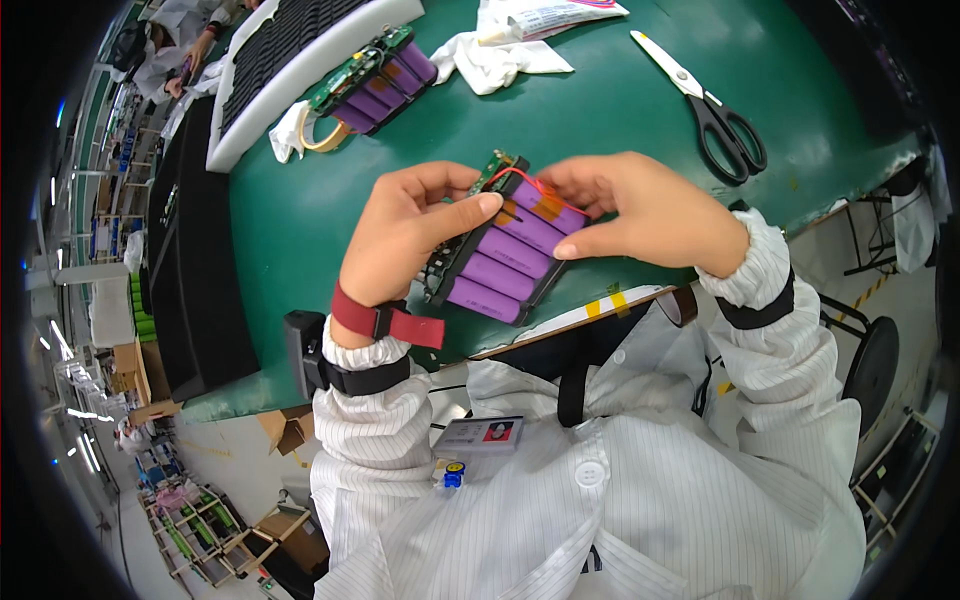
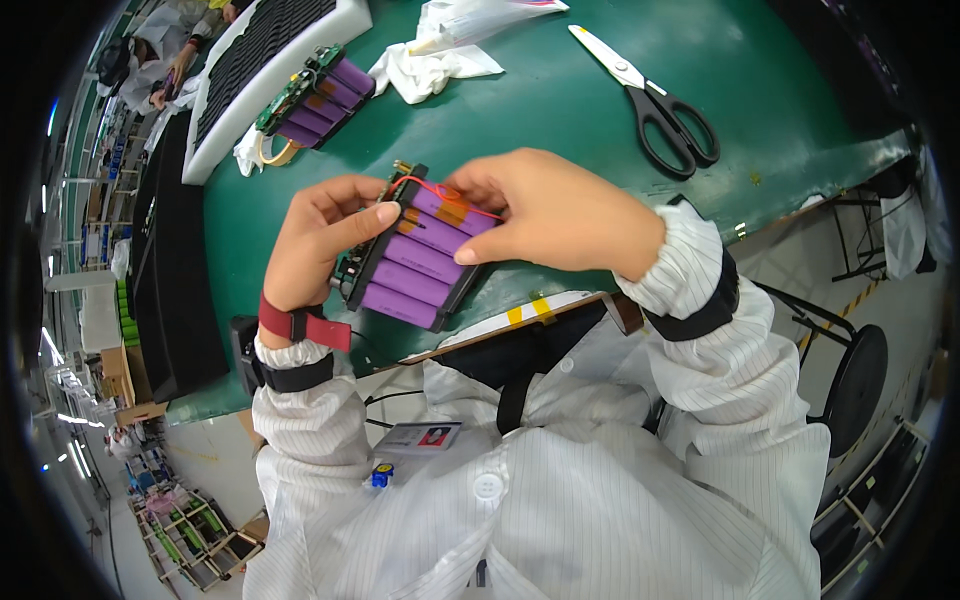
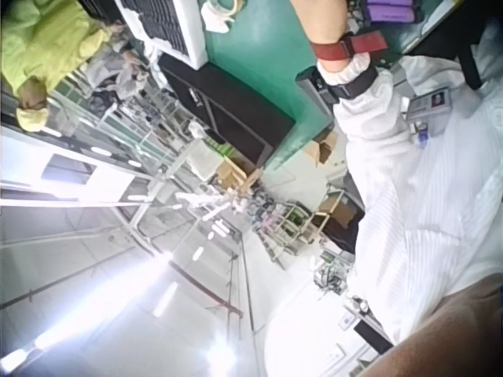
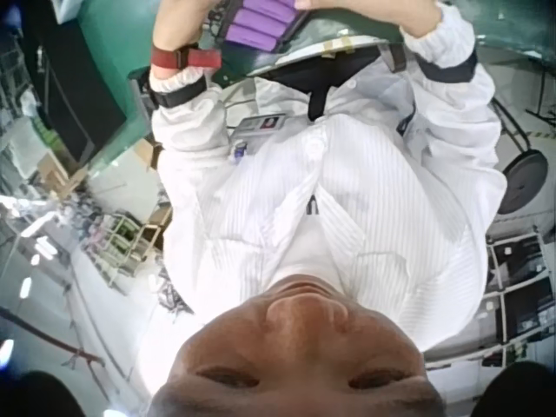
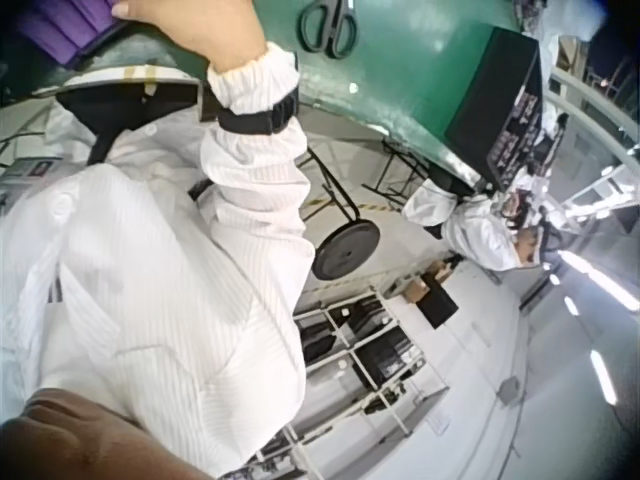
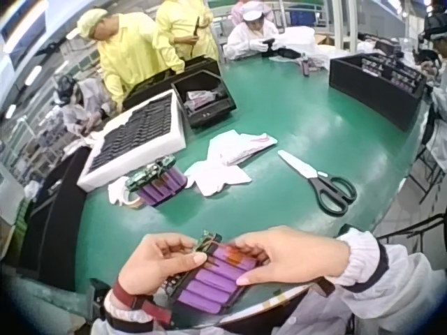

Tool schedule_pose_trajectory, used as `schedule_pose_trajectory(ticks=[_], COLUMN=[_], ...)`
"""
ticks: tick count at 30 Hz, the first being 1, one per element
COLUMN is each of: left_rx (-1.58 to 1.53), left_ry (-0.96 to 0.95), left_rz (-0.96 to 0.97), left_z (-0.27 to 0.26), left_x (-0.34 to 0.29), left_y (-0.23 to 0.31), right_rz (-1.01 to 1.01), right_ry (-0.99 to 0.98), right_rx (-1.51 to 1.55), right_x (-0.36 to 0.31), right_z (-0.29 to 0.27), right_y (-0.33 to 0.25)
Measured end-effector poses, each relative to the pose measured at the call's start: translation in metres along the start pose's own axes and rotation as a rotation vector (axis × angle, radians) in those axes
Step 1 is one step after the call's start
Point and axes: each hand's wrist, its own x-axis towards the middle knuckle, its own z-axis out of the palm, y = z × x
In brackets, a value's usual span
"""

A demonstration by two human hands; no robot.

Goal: Assembling and applying adhesive to an electronic battery pack and circuit board component.

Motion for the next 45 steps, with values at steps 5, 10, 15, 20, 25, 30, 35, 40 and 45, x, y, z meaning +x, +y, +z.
schedule_pose_trajectory(ticks=[5, 10, 15, 20, 25, 30, 35, 40, 45], left_rx=[-0.044, -0.065, 0.008, 0.104, 0.136, 0.143, 0.24, 0.146, -0.595], left_ry=[-0.073, -0.104, -0.112, -0.13, -0.05, -0.017, -0.068, 0.388, 0.185], left_rz=[-0.013, -0.033, 0.051, 0.003, 0.144, 0.163, 0.175, 0.198, 0.172], left_z=[0.003, 0.004, 0.003, 0.005, 0.009, 0.01, 0.008, -0.001, 0.028], left_x=[0.0, -0.001, -0.008, -0.006, -0.008, -0.009, -0.007, -0.028, -0.056], left_y=[0.003, 0.007, 0.006, 0.014, 0.006, 0.002, 0.005, -0.021, -0.046], right_rz=[0.126, 0.149, 0.171, 0.188, 0.223, 0.224, 0.214, 0.43, 0.284], right_ry=[0.068, 0.077, 0.116, 0.112, 0.112, 0.1, -0.006, 0.129, 0.205], right_rx=[0.202, 0.235, 0.267, 0.302, 0.343, 0.359, 0.419, 0.521, 0.636], right_x=[-0.008, -0.012, -0.016, -0.016, -0.019, -0.019, -0.012, -0.015, -0.008], right_z=[0.009, 0.01, 0.013, 0.011, 0.013, 0.013, 0.024, 0.026, 0.043], right_y=[-0.004, -0.009, -0.015, -0.014, -0.018, -0.016, -0.003, -0.015, -0.032])
